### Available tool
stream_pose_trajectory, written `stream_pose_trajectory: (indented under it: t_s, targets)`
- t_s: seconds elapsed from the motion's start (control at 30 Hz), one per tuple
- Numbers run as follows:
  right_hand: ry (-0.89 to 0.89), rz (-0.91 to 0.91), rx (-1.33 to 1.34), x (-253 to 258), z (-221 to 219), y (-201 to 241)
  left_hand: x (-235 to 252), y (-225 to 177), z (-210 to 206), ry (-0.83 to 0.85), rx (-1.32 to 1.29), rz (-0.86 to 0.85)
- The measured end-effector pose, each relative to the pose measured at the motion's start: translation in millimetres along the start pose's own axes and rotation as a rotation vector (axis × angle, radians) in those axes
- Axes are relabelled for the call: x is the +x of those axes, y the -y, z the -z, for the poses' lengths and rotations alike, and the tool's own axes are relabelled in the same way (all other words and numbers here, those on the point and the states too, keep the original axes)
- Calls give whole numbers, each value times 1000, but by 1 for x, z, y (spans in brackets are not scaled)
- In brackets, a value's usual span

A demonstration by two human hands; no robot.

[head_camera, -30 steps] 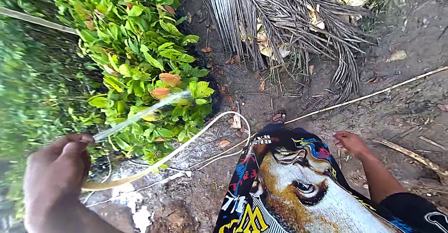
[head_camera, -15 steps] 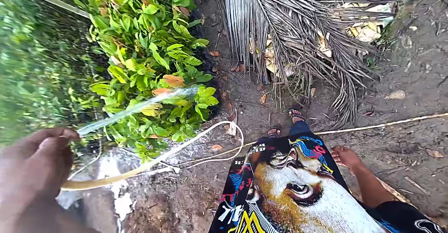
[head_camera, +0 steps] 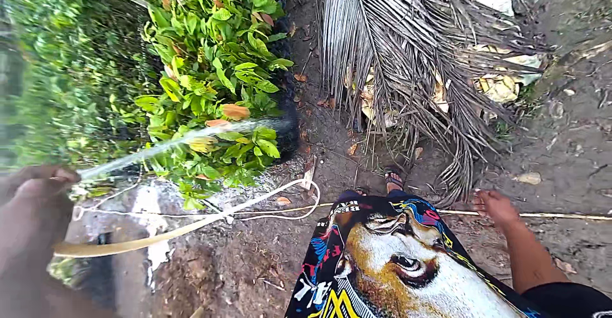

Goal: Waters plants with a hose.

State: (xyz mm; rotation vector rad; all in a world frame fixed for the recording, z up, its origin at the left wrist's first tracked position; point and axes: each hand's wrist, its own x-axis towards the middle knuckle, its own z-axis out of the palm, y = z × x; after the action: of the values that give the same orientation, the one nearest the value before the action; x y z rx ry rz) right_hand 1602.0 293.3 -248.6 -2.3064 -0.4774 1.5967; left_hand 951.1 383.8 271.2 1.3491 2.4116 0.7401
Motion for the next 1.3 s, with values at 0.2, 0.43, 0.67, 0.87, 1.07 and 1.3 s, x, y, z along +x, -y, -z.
stream_pose_trajectory:
  t_s: [0.2, 0.43, 0.67, 0.87, 1.07, 1.3]
  targets:
    - [36, -52, -34, 11, -2, 1, -7, -19, -8, -31, 43, 13]
    - [122, -75, -70, 10, -22, 7, -13, -36, -11, -64, 209, 100]
    - [110, -42, -60, 23, -11, 20, -15, -39, -11, -112, 157, 134]
    - [111, -27, -94, 31, -2, 31, 4, 5, 8, -158, -39, -104]
    - [128, -27, -154, 35, -4, 42, 31, 28, 40, -115, 339, -78]
    - [171, 85, -302, 40, -20, 75, 64, 30, 62, -240, -83, -78]
